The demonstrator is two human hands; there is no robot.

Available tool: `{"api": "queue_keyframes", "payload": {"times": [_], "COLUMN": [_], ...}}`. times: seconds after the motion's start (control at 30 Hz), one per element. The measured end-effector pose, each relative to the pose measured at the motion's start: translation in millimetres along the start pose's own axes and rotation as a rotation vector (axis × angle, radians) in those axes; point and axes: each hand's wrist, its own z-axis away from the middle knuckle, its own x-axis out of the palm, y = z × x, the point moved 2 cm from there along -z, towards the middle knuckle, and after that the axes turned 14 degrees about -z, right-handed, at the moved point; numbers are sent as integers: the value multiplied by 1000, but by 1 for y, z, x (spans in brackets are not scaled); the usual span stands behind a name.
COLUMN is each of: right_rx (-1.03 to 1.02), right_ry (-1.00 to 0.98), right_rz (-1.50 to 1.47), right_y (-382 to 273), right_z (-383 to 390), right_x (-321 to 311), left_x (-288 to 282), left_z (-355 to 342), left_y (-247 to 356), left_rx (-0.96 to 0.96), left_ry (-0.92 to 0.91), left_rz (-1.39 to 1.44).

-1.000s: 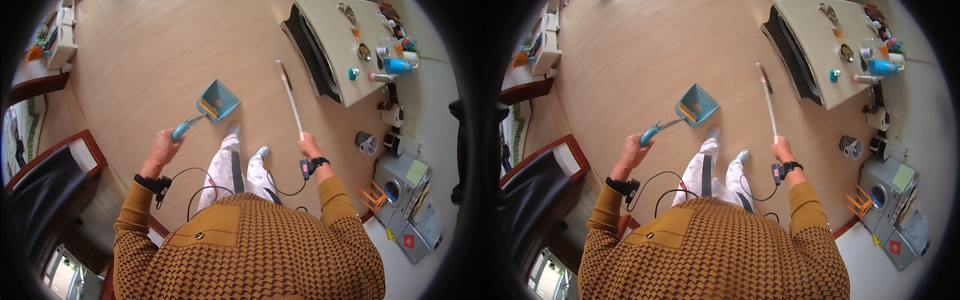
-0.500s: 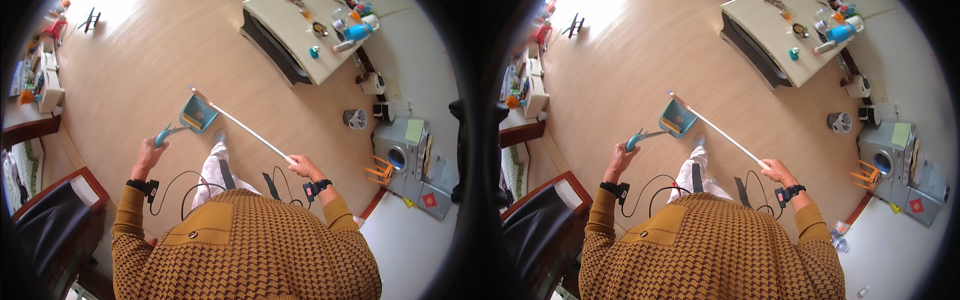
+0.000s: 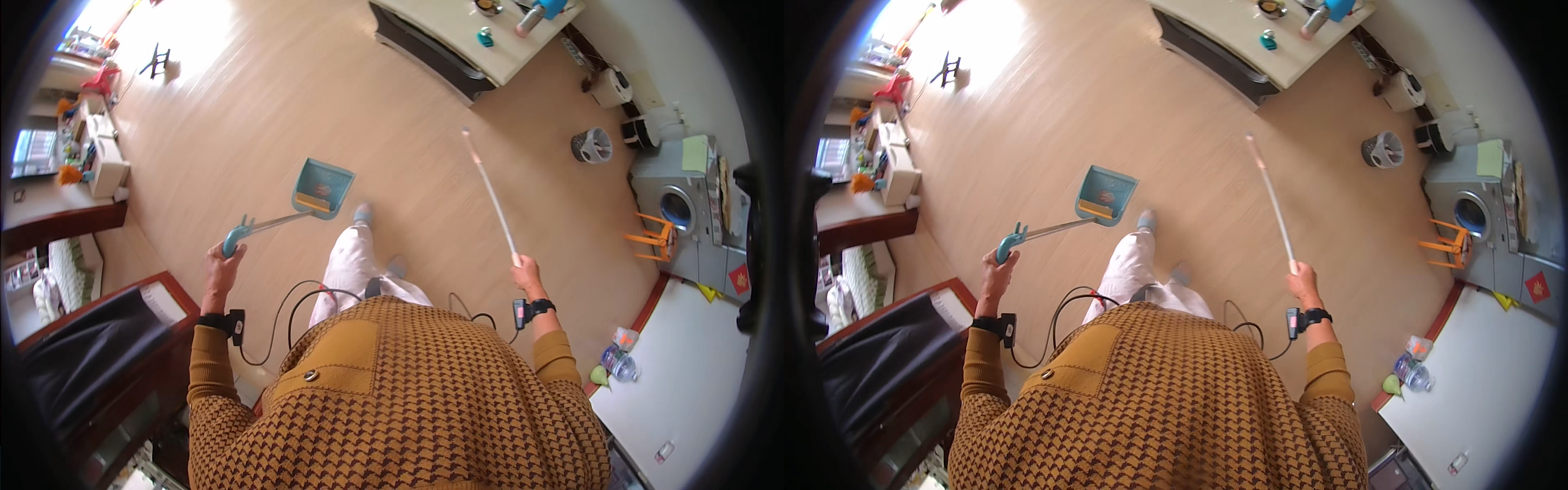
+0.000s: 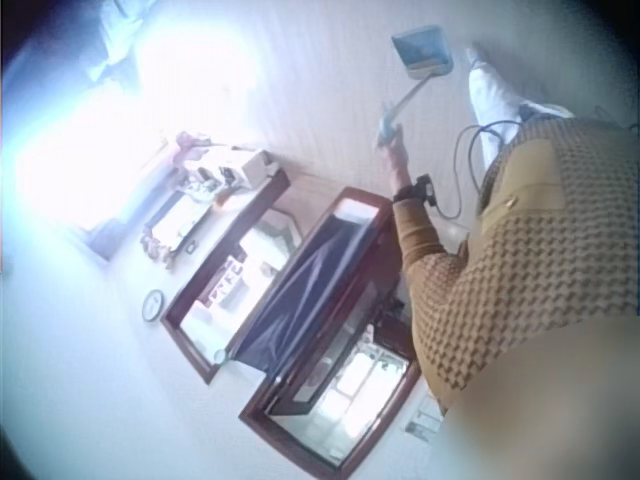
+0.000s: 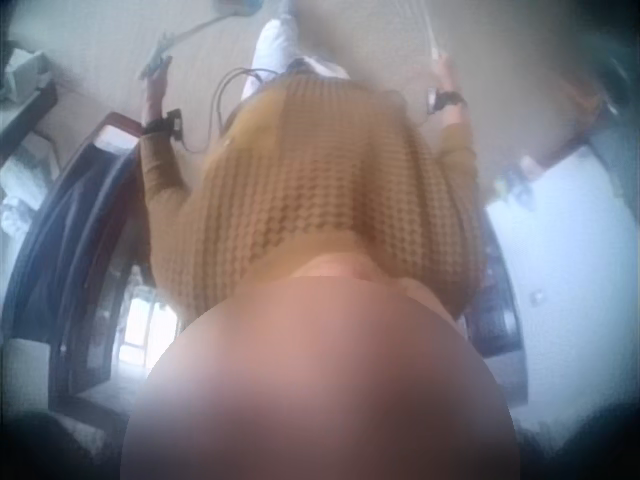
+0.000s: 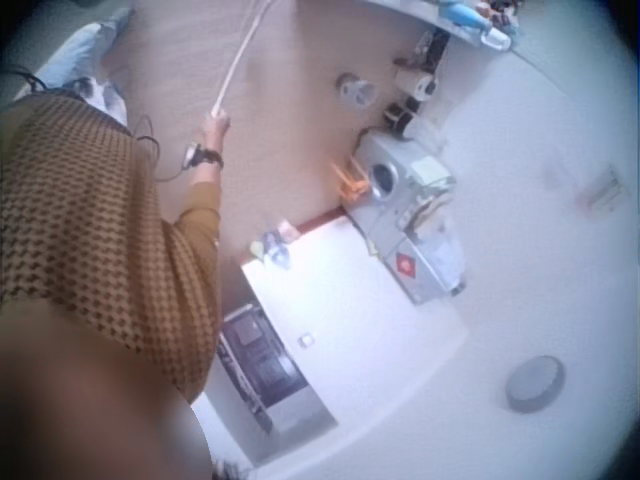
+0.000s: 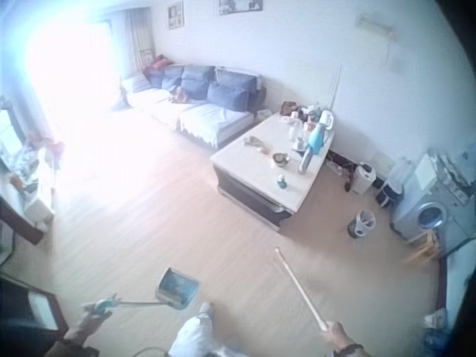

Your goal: The person sweeps the floor with a broom and dustpan in a living room and bedroom, gathering debris into the dustpan and emptying it into a trash bin. The person moves between rooms to continue sweeping and then returns to the living room to finish.

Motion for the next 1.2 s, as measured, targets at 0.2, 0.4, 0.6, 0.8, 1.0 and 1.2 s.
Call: {"api": "queue_keyframes", "payload": {"times": [0.2, 0.4, 0.6, 0.8, 1.0, 1.2], "right_rx": [299, 490, 419, 168, -217, -287], "right_ry": [91, 114, -135, -348, -576, -759], "right_rz": [-273, -546, -248, 142, 460, 318], "right_y": [44, 27, -32, -119, -178, -243], "right_z": [-3, -5, -9, 10, 27, 39], "right_x": [-34, -11, 64, 142, 183, 145], "left_x": [8, 13, 17, 1, -3, -6], "left_z": [30, 36, 23, 14, 15, 41], "left_y": [-14, -39, -72, -86, -69, -94], "left_rx": [-16, -43, -67, -26, -38, -112], "left_ry": [-36, -132, -136, -141, -155, -96], "left_rz": [-46, -44, -26, -109, -57, -6]}}
